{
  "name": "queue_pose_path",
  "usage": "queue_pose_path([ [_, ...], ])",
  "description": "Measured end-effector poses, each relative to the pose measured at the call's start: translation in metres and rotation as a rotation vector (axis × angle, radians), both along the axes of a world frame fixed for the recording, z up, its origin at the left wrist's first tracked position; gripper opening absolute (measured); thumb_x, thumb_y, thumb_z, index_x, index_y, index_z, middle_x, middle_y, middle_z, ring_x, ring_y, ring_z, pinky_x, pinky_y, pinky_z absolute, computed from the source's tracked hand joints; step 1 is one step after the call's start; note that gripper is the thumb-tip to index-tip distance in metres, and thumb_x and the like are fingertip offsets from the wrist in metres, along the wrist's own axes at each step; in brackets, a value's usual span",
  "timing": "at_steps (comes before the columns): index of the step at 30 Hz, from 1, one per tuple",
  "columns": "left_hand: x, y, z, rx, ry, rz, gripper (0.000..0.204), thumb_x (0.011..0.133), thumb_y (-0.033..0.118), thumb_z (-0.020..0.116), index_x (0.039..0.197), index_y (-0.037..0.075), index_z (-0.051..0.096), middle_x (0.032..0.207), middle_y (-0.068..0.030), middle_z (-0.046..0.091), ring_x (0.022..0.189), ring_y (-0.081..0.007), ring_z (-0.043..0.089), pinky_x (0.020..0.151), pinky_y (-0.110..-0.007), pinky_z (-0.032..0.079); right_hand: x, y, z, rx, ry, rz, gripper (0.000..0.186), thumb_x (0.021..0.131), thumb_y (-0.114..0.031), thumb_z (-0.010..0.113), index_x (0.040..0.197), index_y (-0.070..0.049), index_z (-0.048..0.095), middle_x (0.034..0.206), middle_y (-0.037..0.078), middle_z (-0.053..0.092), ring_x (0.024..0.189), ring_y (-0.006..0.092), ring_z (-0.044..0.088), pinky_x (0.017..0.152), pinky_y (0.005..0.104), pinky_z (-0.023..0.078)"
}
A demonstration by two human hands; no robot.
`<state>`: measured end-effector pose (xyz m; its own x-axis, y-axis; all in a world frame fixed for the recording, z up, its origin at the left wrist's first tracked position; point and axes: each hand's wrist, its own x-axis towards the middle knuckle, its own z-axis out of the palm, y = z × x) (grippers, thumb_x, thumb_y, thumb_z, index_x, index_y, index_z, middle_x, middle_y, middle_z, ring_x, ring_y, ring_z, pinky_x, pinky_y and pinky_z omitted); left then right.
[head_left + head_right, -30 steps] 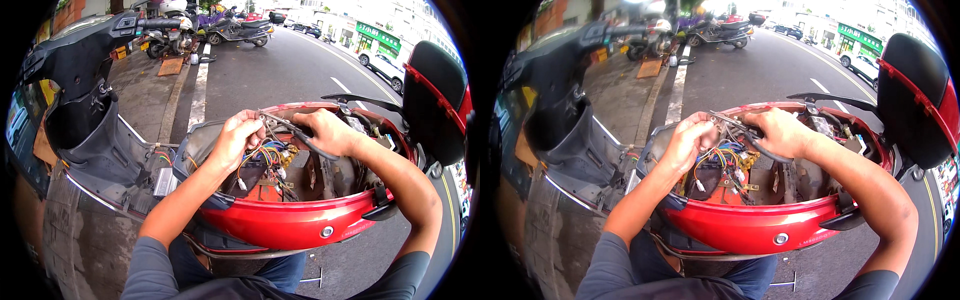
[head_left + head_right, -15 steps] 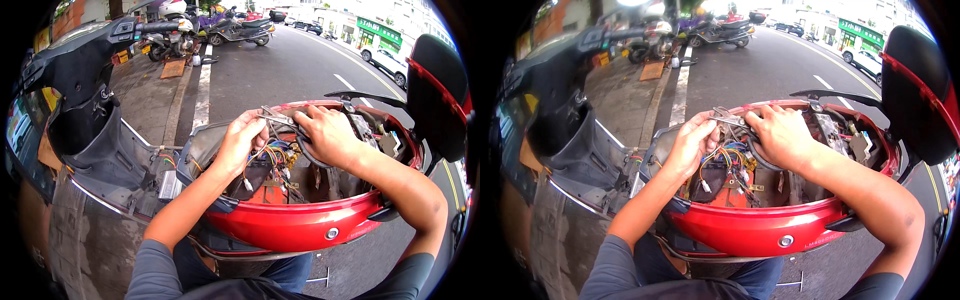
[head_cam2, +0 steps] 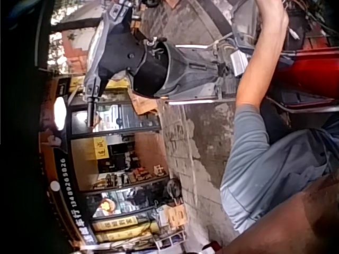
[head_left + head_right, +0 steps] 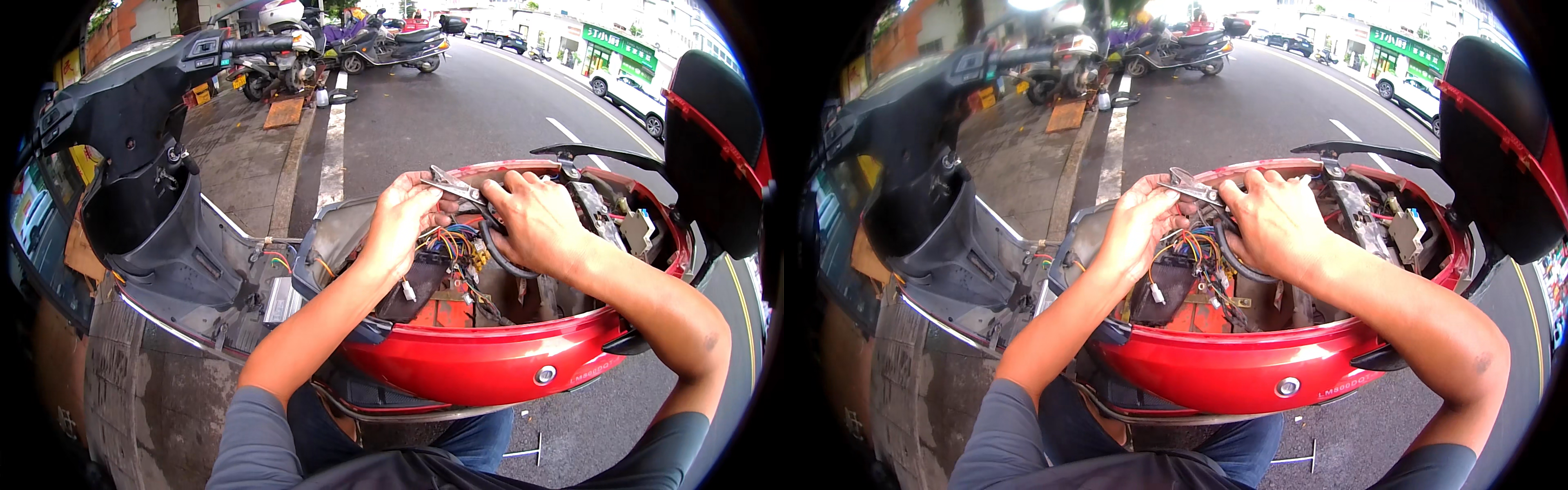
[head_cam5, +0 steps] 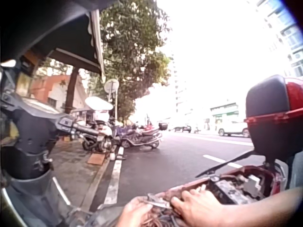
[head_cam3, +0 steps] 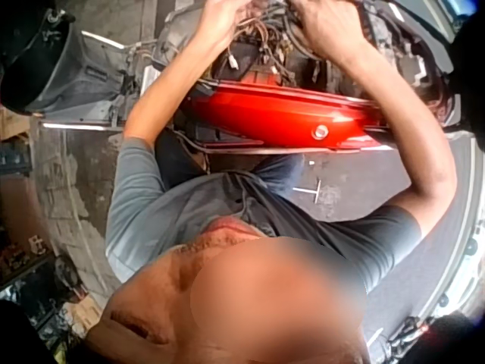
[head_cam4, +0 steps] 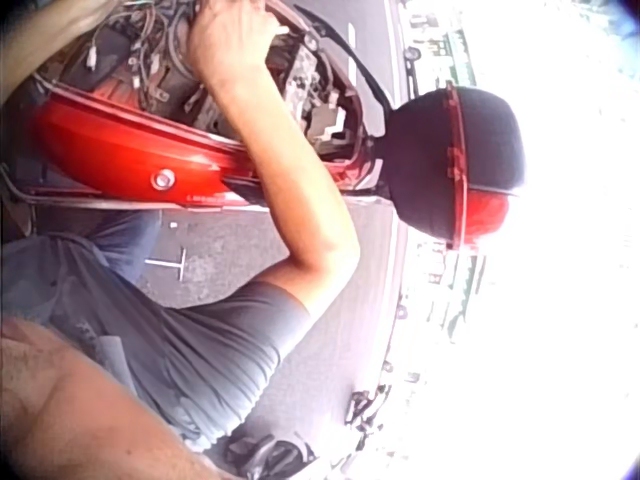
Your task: The person strips and joins electrical wires on a motorcycle using a pair of pliers and by hand.
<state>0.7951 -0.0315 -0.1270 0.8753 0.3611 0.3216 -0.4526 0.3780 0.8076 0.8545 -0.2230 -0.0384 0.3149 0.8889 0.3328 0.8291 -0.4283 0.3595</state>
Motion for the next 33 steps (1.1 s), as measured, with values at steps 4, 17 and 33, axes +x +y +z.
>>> queue_pose_path([
  [4, 0.001, -0.006, 0.001, -0.009, 0.022, 0.034, 0.018, 0.095, 0.009, 0.060, 0.112, 0.002, 0.055, 0.104, -0.0111, 0.069, 0.087, -0.0179, 0.067, 0.074, -0.030, 0.053, 0.001, -0.002, -0.002, 0.029, -0.018, 0.021, 0.035, 0.080, -0.026, 0.070, 0.105, -0.003, 0.059, 0.092, 0.018, 0.062, 0.087, 0.0339, 0.066, 0.070, 0.0458, 0.054],
  [17, 0.005, 0.001, -0.008, 0.053, 0.030, 0.046, 0.013, 0.093, 0.008, 0.061, 0.105, 0.006, 0.058, 0.087, -0.0057, 0.070, 0.065, -0.0048, 0.055, 0.056, -0.019, 0.041, 0.016, -0.004, 0.008, -0.017, 0.347, 0.071, 0.027, 0.082, -0.023, 0.066, 0.098, -0.001, 0.062, 0.076, 0.023, 0.067, 0.079, 0.0405, 0.067, 0.072, 0.0487, 0.054],
  [33, -0.003, 0.004, -0.007, -0.001, 0.013, -0.044, 0.012, 0.093, 0.005, 0.056, 0.105, 0.004, 0.059, 0.075, -0.0046, 0.060, 0.051, -0.0035, 0.042, 0.046, -0.018, 0.033, 0.027, -0.010, 0.028, -0.087, 1.014, 0.014, 0.032, 0.090, -0.032, 0.062, 0.096, -0.001, 0.064, 0.072, 0.006, 0.061, 0.065, 0.0142, 0.059, 0.059, 0.0306, 0.048],
])
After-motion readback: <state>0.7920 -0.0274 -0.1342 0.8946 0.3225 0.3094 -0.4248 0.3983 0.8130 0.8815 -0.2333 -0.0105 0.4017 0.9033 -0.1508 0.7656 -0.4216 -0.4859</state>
